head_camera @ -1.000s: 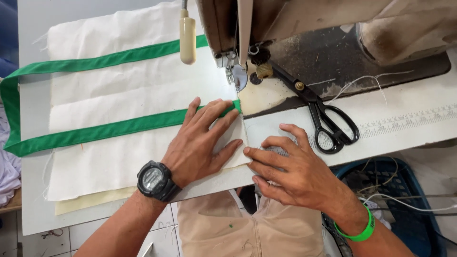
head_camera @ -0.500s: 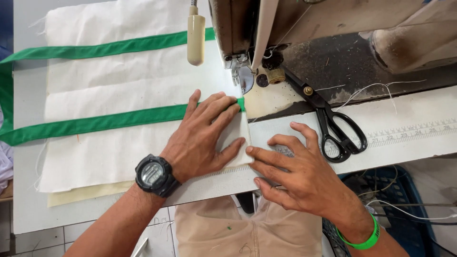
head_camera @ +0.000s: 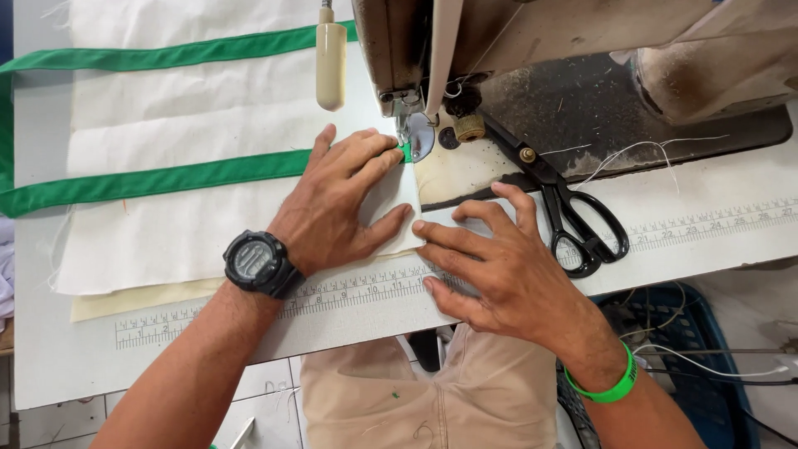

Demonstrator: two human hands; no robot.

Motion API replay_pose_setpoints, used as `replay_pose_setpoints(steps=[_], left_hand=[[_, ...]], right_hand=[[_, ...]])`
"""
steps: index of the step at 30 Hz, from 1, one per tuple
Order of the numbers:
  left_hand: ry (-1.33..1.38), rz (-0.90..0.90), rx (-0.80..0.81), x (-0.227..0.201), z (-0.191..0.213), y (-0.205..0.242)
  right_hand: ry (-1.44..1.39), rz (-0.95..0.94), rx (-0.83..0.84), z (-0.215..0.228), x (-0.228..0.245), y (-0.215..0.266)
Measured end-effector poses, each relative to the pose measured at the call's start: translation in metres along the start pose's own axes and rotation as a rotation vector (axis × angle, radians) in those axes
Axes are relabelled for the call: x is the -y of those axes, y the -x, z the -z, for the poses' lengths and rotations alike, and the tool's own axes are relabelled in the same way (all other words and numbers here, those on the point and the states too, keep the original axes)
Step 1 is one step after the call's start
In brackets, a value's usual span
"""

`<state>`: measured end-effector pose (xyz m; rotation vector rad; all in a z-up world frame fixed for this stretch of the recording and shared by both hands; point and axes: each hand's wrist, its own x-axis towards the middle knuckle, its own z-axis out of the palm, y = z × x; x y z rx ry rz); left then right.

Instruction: Sewing green fabric straps onto a white bag body using an industrial sewing machine and trimming threads with scissors.

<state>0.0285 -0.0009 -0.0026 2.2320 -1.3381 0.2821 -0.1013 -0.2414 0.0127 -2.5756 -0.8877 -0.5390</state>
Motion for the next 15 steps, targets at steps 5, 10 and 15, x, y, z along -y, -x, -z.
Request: replay_pose_setpoints(steps=[5,10,15], left_hand=[[-0.037,-0.005,-0.019,0.01,-0.009,0.002],[-0.077,0.012,-0.007,0.015,-0.012,-0.001],[-0.088,0.011,0.006,0.023,-0.01,-0.008]], right_hand=[[0.012,-0.011,-0.003,0.0,-0.003,-0.005],[0.023,-0.026,-0.002,-0.003,-0.007,-0.008],[0.037,-0.029,-0.026,-0.006,-0.011,-0.012]])
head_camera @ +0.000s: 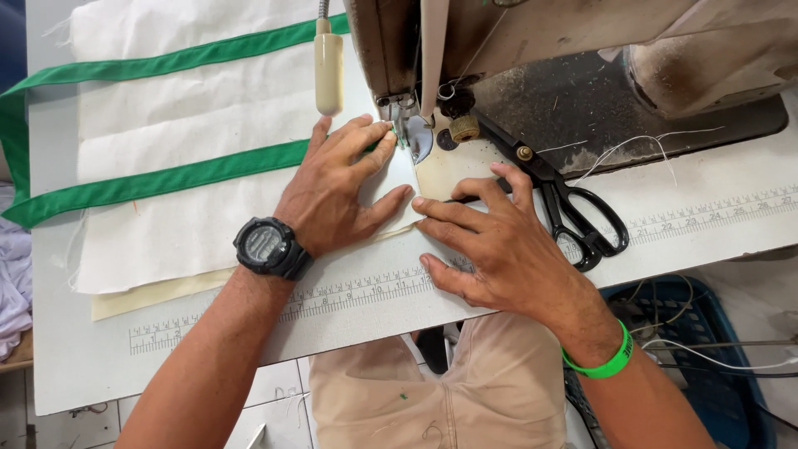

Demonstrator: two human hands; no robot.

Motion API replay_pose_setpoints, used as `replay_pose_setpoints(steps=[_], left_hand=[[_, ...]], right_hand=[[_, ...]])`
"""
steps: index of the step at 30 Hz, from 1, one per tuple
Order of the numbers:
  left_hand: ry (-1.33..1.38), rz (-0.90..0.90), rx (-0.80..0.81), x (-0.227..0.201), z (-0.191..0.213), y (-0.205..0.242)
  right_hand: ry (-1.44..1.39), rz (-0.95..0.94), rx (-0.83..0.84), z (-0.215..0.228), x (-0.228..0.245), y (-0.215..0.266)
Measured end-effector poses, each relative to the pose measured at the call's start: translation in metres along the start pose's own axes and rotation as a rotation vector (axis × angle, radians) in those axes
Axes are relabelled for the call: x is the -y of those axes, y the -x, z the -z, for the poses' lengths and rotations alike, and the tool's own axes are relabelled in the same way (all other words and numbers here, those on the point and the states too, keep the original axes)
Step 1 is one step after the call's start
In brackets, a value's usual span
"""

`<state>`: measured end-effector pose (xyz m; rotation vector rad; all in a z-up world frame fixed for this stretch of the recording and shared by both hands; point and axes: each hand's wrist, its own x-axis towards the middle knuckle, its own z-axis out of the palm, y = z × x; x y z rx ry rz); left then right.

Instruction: Sewing green fabric straps onto a white bag body using an industrial sewing machine and trimming threads with scissors.

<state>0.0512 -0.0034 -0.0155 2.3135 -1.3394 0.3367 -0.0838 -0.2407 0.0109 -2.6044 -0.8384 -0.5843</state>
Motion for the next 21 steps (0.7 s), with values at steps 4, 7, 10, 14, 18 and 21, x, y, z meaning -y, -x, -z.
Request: replay_pose_setpoints(steps=[4,7,10,14,18,21], left_hand=[[-0.029,-0.061,-0.043,0.007,0.0,-0.004],[-0.053,-0.09,-0.046,0.013,0.001,-0.01],[-0.074,-0.04,-0.009,0.018,-0.001,-0.013],[-0.084,-0.033,-0.016,0.027,-0.002,-0.019],[-0.169,-0.138,-0.103,0.015,0.004,-0.019],[-0.005,-0.165,-0.145,-0.009,0.014,-0.011]], right_hand=[[0.025,0.002,0.004,-0.003,-0.003,-0.003],[0.039,-0.004,0.004,-0.007,-0.007,-0.004],[0.047,-0.001,0.002,-0.009,-0.011,-0.008],[0.055,0.002,0.022,-0.008,-0.019,-0.016],[0.065,0.01,0.03,-0.009,-0.019,-0.014],[0.011,-0.008,0.062,-0.009,-0.023,-0.018]])
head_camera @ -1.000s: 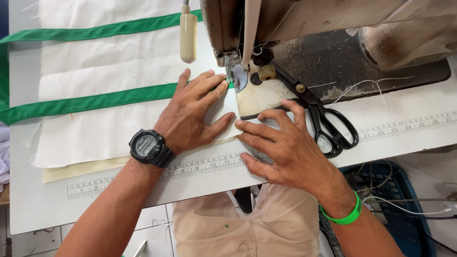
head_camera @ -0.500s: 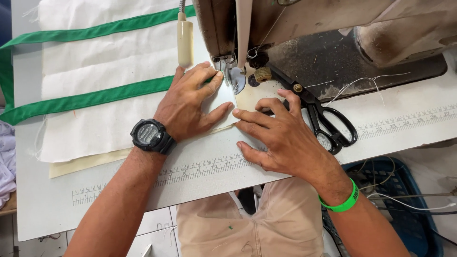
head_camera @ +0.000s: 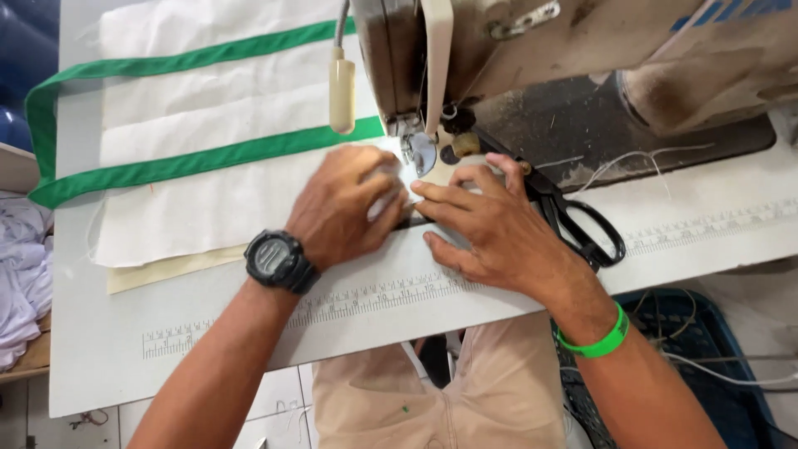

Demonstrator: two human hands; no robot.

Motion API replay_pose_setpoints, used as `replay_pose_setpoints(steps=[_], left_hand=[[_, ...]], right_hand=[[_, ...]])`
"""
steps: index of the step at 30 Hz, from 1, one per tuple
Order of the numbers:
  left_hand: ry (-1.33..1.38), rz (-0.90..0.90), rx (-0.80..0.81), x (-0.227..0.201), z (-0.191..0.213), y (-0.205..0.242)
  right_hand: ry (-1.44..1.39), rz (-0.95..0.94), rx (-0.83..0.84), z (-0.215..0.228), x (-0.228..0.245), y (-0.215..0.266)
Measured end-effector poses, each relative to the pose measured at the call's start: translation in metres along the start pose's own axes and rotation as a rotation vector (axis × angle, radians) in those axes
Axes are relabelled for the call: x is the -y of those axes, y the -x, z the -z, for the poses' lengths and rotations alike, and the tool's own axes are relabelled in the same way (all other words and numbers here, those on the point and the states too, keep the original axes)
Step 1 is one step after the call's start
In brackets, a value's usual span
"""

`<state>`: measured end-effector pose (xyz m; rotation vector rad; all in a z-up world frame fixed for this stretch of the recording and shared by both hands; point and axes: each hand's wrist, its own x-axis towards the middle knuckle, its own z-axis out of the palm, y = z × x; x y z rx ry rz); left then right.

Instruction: Sewing green fabric straps onto a white bag body using an industrial sewing machine and trimming threads with scissors.

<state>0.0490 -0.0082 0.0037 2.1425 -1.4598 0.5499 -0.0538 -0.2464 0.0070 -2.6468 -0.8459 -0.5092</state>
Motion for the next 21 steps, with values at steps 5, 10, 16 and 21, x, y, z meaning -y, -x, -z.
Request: replay_pose_setpoints(steps=[5,10,16,21], left_hand=[[0.299,0.035,-0.009,-0.022,0.004,0.009],[0.101,0.05,0.074,-0.025,-0.004,0.021],[-0.061,0.009,0.109,-0.033,0.003,0.023],[0.008,0.056,0.139,-0.033,0.008,0.023]], right_hand=[[-0.049,0.008,0.023,-0.001,-0.005,0.003],[0.017,0.046,-0.076,-0.008,-0.006,0.005],[0.106,0.085,-0.095,0.0,0.001,0.001],[0.098,0.092,-0.101,0.003,0.002,-0.003]])
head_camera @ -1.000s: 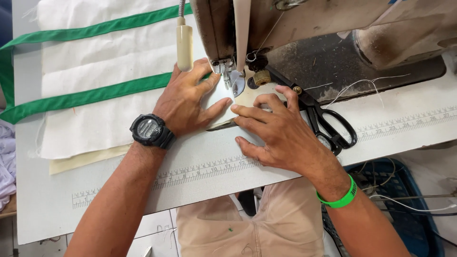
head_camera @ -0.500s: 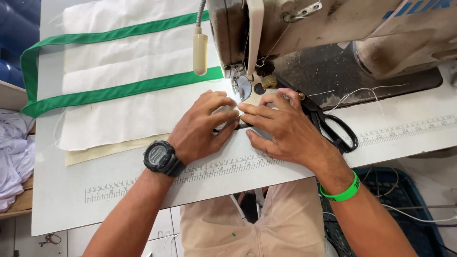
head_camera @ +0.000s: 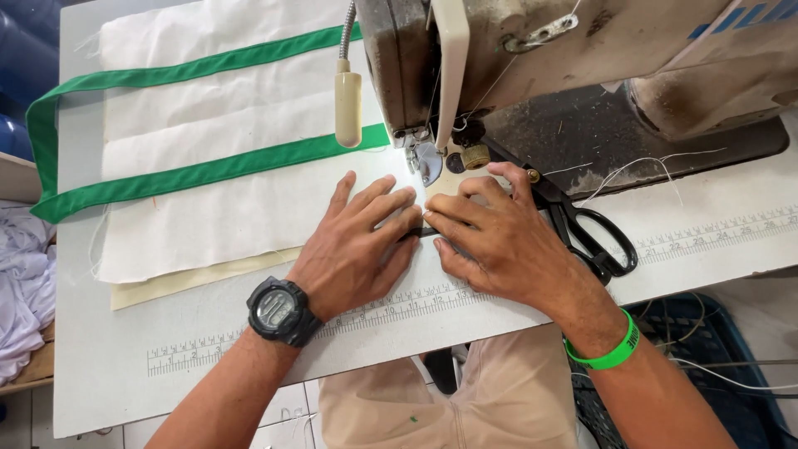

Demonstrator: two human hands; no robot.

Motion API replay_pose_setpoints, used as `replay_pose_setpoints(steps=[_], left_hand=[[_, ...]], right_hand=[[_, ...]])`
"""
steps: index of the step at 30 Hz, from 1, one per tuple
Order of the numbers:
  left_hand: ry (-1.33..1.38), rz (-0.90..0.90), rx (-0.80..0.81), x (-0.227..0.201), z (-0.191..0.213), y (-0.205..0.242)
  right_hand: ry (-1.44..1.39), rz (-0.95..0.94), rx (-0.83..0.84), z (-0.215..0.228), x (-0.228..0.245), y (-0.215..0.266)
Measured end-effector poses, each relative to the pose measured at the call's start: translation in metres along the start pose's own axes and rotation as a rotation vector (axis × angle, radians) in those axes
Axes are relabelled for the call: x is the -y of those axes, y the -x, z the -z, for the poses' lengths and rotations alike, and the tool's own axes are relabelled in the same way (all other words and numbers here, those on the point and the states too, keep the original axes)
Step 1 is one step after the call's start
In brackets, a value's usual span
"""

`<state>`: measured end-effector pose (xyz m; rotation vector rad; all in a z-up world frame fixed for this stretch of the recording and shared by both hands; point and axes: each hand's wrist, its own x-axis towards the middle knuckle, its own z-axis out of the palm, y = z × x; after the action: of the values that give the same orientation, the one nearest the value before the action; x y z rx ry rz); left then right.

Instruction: Sewing green fabric straps onto a white bag body using an industrial sewing machine and trimming threads with scissors.

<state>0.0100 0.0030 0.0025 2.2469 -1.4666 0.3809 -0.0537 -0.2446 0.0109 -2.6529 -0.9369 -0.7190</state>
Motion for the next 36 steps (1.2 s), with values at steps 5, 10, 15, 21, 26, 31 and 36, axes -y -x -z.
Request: replay_pose_setpoints(steps=[5,10,15,21,26,31,36], left_hand=[[0.128,0.042,0.037,0.008,-0.001,0.005],[0.194,0.021,0.024,0.012,0.005,0.0],[0.231,0.016,0.015,0.022,0.002,-0.001],[0.219,-0.008,0.005,0.033,-0.002,-0.004],[0.22,-0.007,-0.003,0.046,-0.007,-0.009],[0.203,0.014,0.007,0.057,-0.008,-0.014],[0.202,0.026,0.003,0.066,-0.011,-0.02]], right_hand=[[0.065,-0.006,0.053,0.002,0.003,-0.001],[0.149,0.003,0.05,0.0,0.004,-0.004],[0.178,0.007,0.043,-0.001,0.005,-0.007],[0.22,-0.01,0.038,-0.004,0.005,-0.007],[0.247,-0.044,0.056,-0.006,0.004,-0.006],[0.243,-0.088,0.096,0.011,0.025,0.006],[-0.046,-0.136,0.041,0.015,0.053,0.034]])
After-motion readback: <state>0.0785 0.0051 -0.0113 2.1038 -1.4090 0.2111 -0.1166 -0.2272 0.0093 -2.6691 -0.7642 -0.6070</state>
